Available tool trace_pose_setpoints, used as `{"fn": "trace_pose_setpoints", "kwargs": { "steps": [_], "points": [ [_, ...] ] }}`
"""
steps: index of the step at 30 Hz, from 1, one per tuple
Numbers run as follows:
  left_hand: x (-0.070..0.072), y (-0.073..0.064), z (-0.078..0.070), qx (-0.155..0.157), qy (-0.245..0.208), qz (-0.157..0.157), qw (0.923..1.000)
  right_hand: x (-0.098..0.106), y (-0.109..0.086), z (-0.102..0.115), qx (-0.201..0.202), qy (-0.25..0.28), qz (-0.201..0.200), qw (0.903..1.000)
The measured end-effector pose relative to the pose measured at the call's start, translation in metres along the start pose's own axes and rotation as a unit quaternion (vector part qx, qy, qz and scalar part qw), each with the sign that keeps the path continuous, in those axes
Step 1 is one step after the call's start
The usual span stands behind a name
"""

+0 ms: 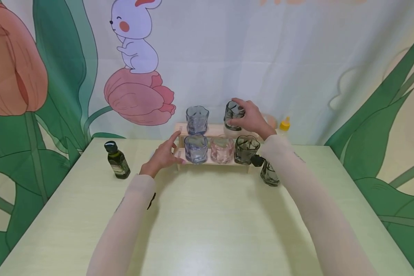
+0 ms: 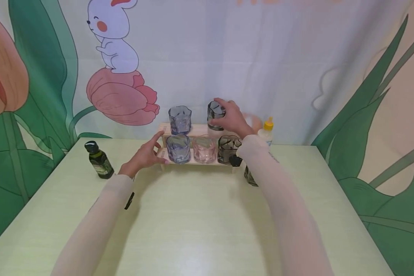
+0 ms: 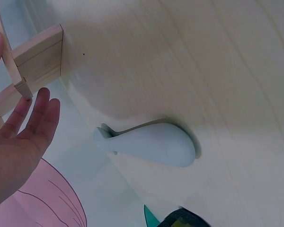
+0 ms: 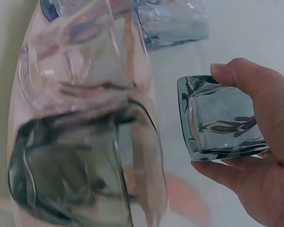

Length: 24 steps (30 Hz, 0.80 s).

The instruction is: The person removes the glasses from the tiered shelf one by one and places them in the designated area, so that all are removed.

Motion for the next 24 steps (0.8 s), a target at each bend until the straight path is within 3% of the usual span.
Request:
{"fn": "trace_pose_setpoints", "kwargs": {
  "steps": [6,15,24],
  "points": [
    [0.001,0.0,0.0,-0.005,0.006,-0.001,1.0,0.015,-0.011,-0.017,-0.013,-0.009,-0.007,0.9999],
    [0.001,0.002,-0.002,-0.007,0.01,-0.002,0.9999,0.037,-0.04,-0.03,0.012,-0.017,-0.021,0.9996],
    [0.0,0.002,0.001,-0.001,0.011,0.005,0.9999,0.051,-0.065,-0.053,0.005,-0.022,-0.038,0.999]
  ]
}}
Point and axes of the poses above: each hand's wrist, its own y-axis towards the middle knuckle, its own x-axis out of the back of the hand, z = x × y, the point moved 10 cm from there along y, towards the middle knuckle, and after that the axes turned 2 degrees about z, right-handed, at the moved point
